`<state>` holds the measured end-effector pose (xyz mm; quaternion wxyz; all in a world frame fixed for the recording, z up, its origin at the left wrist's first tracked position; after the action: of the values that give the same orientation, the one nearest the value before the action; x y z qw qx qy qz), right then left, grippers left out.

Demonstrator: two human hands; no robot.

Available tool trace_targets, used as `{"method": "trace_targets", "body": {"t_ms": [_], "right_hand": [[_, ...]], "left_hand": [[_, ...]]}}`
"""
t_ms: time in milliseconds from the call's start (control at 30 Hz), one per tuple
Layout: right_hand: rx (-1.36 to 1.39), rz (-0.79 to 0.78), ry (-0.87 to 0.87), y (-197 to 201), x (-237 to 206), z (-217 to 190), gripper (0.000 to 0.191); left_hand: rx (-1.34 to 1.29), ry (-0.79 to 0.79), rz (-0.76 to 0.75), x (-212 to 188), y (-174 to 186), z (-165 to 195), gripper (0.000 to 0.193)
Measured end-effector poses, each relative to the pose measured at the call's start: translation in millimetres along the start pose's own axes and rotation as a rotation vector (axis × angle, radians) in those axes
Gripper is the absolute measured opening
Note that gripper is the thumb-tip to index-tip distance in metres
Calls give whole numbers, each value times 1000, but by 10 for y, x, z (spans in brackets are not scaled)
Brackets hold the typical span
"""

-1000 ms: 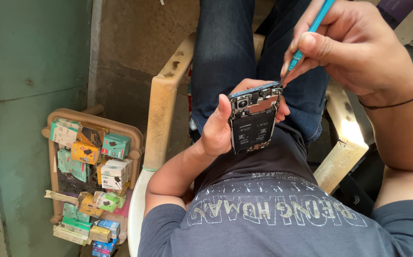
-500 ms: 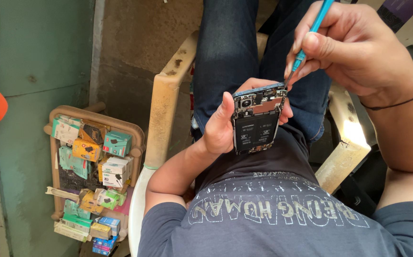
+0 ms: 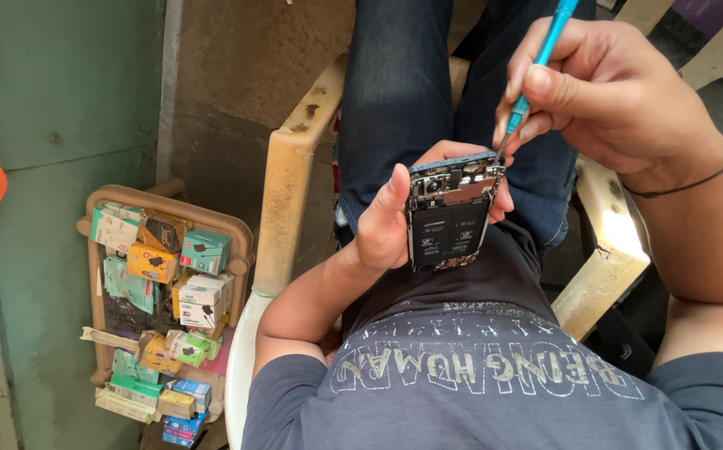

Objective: The person uses a blue screwdriver to unscrew and remove small components from the back camera area of a disassembled smartphone. They carefully lift a metal bracket and set it aside while holding the phone in their left hand.

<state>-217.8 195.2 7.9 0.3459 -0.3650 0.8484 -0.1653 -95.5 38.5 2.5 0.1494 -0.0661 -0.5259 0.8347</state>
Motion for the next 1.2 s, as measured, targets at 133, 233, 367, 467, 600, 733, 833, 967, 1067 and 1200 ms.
{"method": "trace_targets", "body": {"t_ms": [133, 233, 367, 467, 600, 733, 833, 967, 1067, 1200], "right_hand": [[61, -3, 40, -61, -17, -60, 17], [187, 22, 153, -134, -79, -178, 16], [120, 184, 319, -254, -265, -274, 18], [-452, 473, 514, -438, -475, -308, 15], [-1146, 560, 722, -798, -613, -272, 23], [-1194, 560, 836, -924, -627, -273, 28], [-1129, 553, 848, -934, -618, -272, 29], [-1016, 513, 744, -829, -602, -240, 26], [-916, 495, 673, -744, -584, -191, 23], [-809, 468, 634, -704, -577, -134, 22]], "left_hand": [[-4, 16, -4, 1, -6, -3, 79], [-19, 14, -7, 2, -7, 0, 79], [-23, -4, -13, 15, 4, 1, 79], [-15, -17, -8, 0, 5, 13, 78], [7, -15, 28, -40, 24, 23, 80], [51, -19, 30, -47, 33, 36, 83], [75, -13, 16, -50, 23, 55, 86], [78, -8, -7, -49, -19, 58, 88], [79, 15, -11, -50, -48, 58, 90], [103, 27, -18, -56, -74, 71, 92]]}}
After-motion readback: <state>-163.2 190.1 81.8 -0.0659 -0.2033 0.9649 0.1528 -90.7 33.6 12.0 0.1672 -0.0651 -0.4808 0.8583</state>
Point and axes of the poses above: each hand's wrist, its own x-axis towards the middle knuckle, its own y-axis out of the back of the hand, z = x × y, the point moved 6 cm from there along x, towards the middle knuckle, and after that the axes turned 11 degrees about -y, right-handed, at the moved point
